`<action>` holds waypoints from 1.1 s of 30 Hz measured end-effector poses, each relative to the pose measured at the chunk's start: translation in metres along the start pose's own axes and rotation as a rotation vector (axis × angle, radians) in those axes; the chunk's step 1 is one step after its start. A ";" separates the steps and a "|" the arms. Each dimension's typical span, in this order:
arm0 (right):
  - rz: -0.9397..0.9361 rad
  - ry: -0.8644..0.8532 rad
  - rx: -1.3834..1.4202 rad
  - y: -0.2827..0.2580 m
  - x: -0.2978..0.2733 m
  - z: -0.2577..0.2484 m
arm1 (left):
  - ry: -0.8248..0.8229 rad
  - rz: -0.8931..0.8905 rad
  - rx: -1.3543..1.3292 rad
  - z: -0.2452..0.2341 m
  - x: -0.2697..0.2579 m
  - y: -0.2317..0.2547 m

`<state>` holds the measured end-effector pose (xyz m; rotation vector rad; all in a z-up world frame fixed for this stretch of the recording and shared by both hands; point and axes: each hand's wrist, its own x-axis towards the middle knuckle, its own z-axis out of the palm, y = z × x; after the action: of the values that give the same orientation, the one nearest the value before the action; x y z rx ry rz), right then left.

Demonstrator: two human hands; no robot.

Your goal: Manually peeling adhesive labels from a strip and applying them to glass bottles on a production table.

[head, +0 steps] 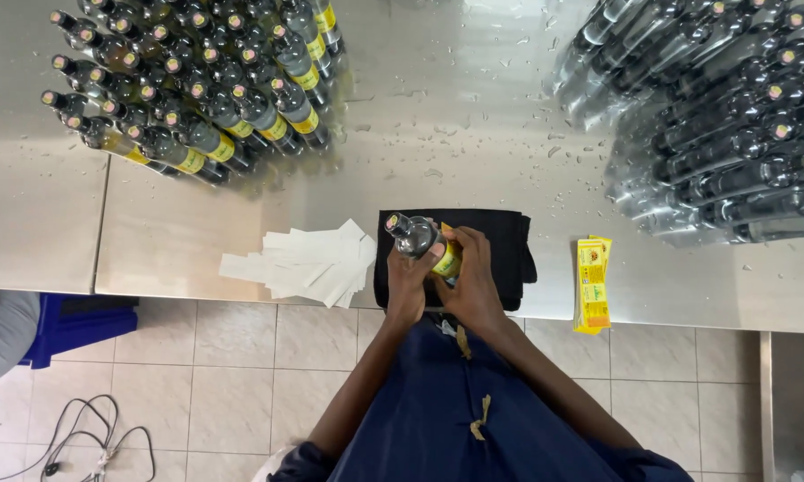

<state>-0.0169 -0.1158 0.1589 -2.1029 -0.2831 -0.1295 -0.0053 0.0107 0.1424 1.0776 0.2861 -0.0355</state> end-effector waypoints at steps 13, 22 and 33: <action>0.079 -0.369 0.107 -0.005 0.020 0.012 | -0.034 0.027 -0.028 -0.032 -0.003 0.009; 0.118 -0.539 -0.160 0.037 0.001 0.034 | 0.330 -0.039 0.040 -0.110 0.045 0.038; 0.467 -0.395 -0.577 0.146 -0.032 -0.073 | 0.676 0.675 0.909 -0.353 0.285 0.004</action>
<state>-0.0098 -0.2562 0.0696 -2.7006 0.0319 0.5469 0.1950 0.3516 -0.0800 2.0333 0.5174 0.8934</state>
